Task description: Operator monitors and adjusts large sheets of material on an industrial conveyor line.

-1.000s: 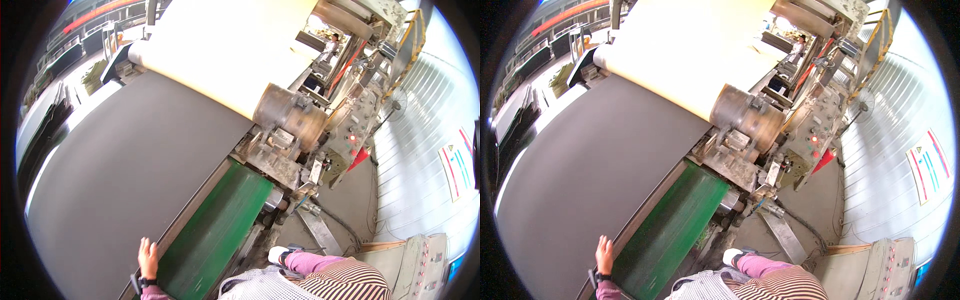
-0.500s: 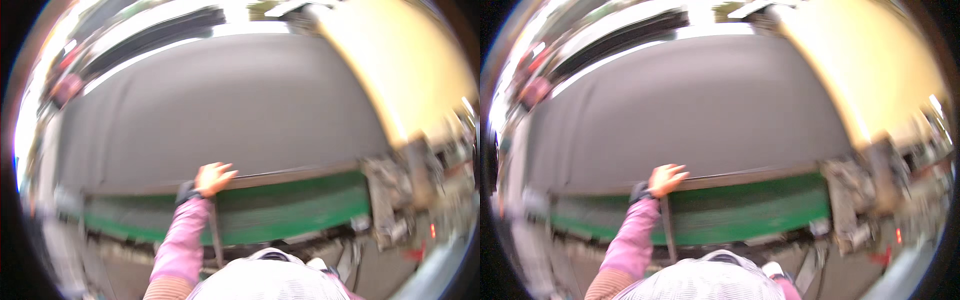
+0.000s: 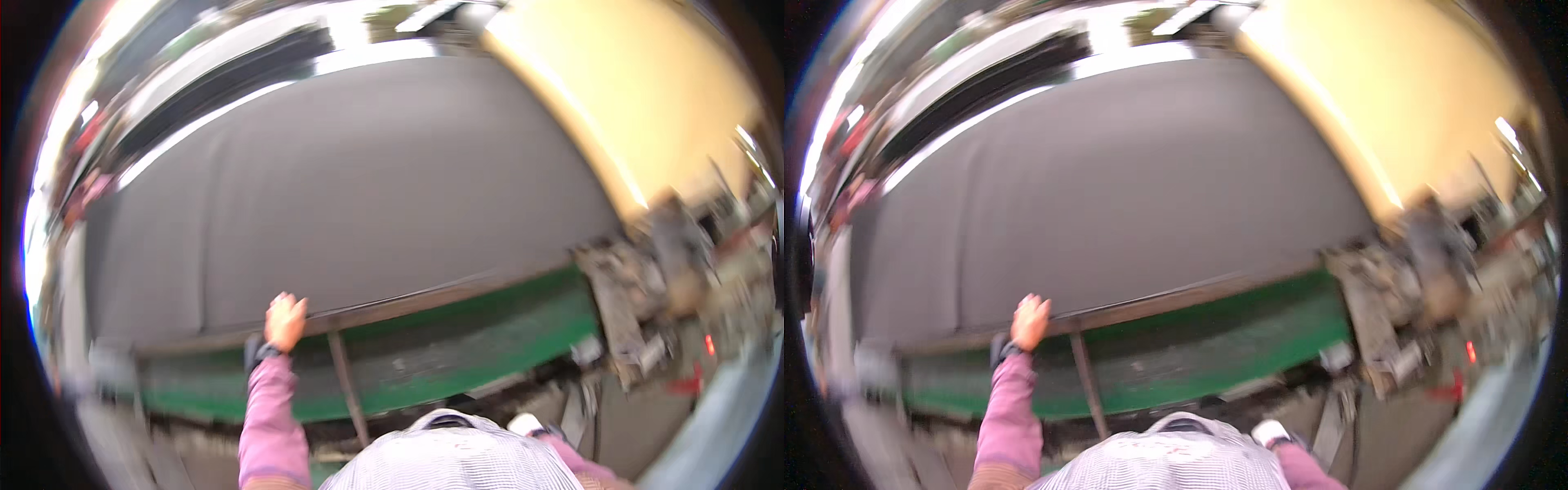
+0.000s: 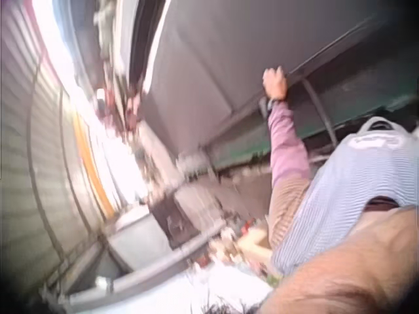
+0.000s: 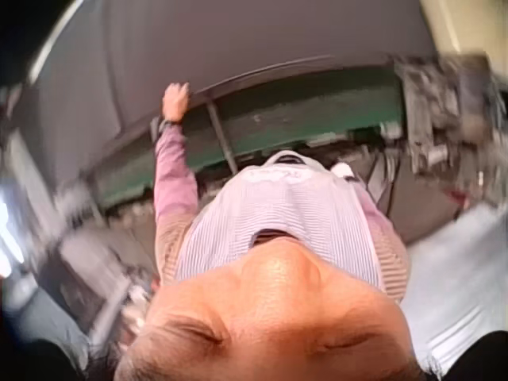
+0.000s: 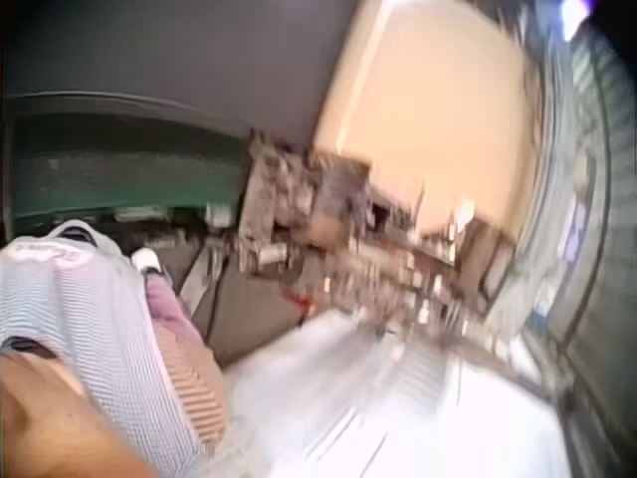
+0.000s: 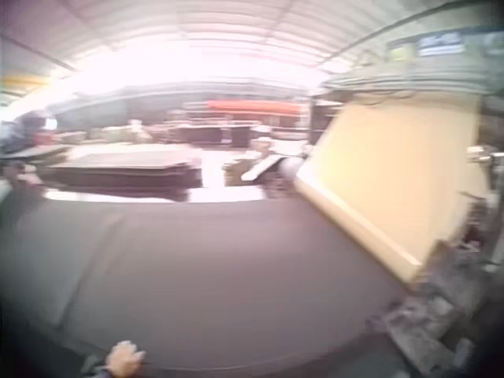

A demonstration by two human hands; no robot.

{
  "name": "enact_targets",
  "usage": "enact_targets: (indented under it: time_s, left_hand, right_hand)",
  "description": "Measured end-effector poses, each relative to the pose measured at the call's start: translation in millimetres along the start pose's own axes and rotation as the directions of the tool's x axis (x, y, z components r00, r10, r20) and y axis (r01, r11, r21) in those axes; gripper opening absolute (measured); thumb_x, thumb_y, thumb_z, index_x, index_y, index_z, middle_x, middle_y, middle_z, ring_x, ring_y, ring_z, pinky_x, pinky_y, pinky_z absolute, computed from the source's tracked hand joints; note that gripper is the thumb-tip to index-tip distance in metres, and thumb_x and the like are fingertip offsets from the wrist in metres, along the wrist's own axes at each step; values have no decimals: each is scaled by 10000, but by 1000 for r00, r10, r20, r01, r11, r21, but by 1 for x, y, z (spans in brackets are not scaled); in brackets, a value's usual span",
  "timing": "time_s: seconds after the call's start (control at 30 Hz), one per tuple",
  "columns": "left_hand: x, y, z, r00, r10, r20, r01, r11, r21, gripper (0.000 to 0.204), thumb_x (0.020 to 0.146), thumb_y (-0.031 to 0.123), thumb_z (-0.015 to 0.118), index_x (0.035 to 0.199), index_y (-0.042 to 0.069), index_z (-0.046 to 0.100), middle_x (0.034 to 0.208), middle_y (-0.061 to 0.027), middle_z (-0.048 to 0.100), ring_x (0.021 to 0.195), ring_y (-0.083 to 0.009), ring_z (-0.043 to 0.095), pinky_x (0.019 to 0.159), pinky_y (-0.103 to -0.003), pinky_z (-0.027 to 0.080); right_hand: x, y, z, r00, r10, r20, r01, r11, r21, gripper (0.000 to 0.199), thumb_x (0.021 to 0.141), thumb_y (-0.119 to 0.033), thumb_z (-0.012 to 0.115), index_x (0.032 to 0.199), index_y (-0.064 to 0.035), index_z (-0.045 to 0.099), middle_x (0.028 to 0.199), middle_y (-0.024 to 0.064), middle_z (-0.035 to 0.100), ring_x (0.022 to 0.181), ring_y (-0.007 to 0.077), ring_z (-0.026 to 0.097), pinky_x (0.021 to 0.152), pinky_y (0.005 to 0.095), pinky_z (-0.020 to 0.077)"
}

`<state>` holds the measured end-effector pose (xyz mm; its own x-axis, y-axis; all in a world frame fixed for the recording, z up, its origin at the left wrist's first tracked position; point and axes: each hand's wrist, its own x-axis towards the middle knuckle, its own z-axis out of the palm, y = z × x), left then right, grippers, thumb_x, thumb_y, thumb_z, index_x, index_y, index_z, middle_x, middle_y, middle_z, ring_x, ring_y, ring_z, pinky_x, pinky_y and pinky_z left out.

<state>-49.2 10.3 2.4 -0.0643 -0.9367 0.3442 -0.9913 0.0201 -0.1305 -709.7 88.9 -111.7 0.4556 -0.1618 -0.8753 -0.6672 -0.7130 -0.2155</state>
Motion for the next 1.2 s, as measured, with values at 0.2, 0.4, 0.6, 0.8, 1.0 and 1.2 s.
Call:
enact_targets:
  time_s: [0.2,0.4,0.6,0.8,1.0,1.2]
  left_hand:
    - [38,85,38,918,-287,274,297,955,4,529,980,396,440,1201,-73,548,1282,-255,531,1194,-386,501,1011,-456,388]
    - [90,148,21,934,-95,345,158,974,-160,451,958,360,514,1215,-4,578,1282,-234,543,1185,-374,515,991,-427,418]
    - [61,26,8,725,-681,-103,575,681,-454,361,827,217,685,1117,14,611,1166,-170,608,1125,-331,545,988,-409,419]
    - [-12,-77,9,387,-895,223,894,423,146,685,640,348,733,1179,-30,546,1206,-198,528,1175,-357,461,992,-433,410]
    - [-11,-94,-1,476,-844,246,859,506,77,664,656,414,758,1115,-23,561,1106,-188,551,1068,-363,511,919,-434,457]
    - [13,-10,-2,751,-552,364,661,641,-391,468,728,407,758,940,6,643,1006,-165,592,976,-324,561,846,-406,479]
  right_hand:
    - [-4,-29,-11,908,404,-110,-329,852,407,314,812,-246,473,893,-93,736,939,161,690,890,346,661,769,438,507]
    - [-21,-30,-25,953,273,-130,-214,912,349,291,789,-232,492,860,-89,735,895,181,682,842,359,661,752,436,512]
    - [-18,-3,15,959,-97,-265,84,995,-62,225,712,-249,550,659,-80,689,684,170,635,634,340,629,581,450,501]
    - [-12,12,26,962,146,-230,-43,915,401,257,762,-270,556,749,-81,729,770,158,685,725,324,672,646,444,523]
    - [-16,5,-13,994,108,-2,-108,994,-3,261,773,-228,538,833,-81,746,884,173,701,815,337,687,725,450,537]
    - [-6,-7,0,988,141,-69,-134,986,99,277,781,-246,518,837,-90,739,880,174,696,802,341,681,713,452,528]
